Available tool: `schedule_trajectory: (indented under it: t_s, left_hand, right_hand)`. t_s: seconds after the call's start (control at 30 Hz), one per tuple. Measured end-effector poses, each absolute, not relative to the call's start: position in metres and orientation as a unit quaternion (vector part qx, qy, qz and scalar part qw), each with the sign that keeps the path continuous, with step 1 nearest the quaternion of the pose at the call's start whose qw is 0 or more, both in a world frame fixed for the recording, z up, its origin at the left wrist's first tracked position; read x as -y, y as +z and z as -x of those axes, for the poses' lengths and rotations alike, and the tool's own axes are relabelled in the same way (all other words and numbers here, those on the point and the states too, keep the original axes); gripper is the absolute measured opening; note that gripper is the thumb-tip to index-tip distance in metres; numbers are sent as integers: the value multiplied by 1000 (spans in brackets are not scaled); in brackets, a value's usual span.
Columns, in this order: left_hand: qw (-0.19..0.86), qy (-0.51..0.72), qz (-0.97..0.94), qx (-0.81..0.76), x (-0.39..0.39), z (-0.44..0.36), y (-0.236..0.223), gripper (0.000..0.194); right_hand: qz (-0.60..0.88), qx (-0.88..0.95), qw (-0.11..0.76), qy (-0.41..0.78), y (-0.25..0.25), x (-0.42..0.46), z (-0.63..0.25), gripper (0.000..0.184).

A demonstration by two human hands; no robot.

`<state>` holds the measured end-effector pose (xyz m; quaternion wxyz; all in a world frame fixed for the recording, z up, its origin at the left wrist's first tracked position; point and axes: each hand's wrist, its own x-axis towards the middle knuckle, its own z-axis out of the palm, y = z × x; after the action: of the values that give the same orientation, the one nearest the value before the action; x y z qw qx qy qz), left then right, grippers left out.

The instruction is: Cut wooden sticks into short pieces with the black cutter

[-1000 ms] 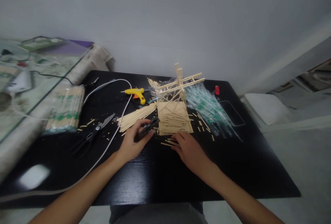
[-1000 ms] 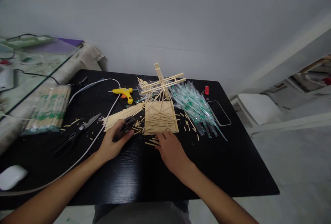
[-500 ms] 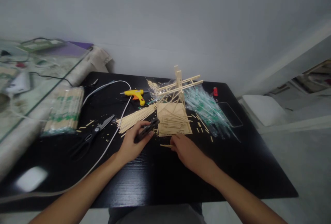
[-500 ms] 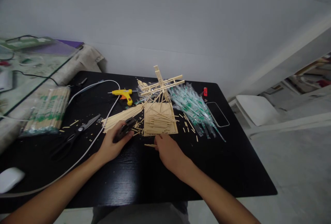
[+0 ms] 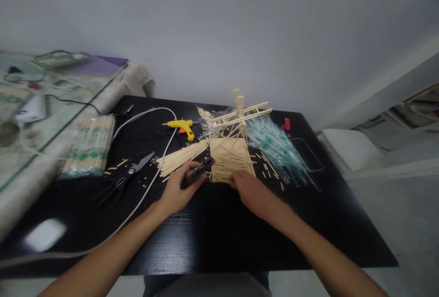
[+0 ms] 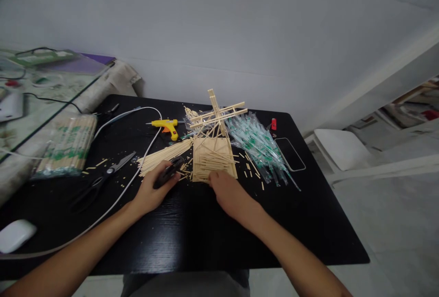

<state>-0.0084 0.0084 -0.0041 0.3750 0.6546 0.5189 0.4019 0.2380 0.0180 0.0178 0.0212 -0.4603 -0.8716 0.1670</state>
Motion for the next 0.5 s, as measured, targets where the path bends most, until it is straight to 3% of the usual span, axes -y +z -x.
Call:
schedule_trajectory:
  t_s: [0.27,0.5]
  left_hand:
    - [364,409,-657,-518,-9,12,-8,20]
    - [364,406,-660,-517,-9,11,-6,18]
  right_hand:
    - [457,887,-57,41,42,-66,-236,17]
    - [465,884,-40,28,30,-73,-236,8]
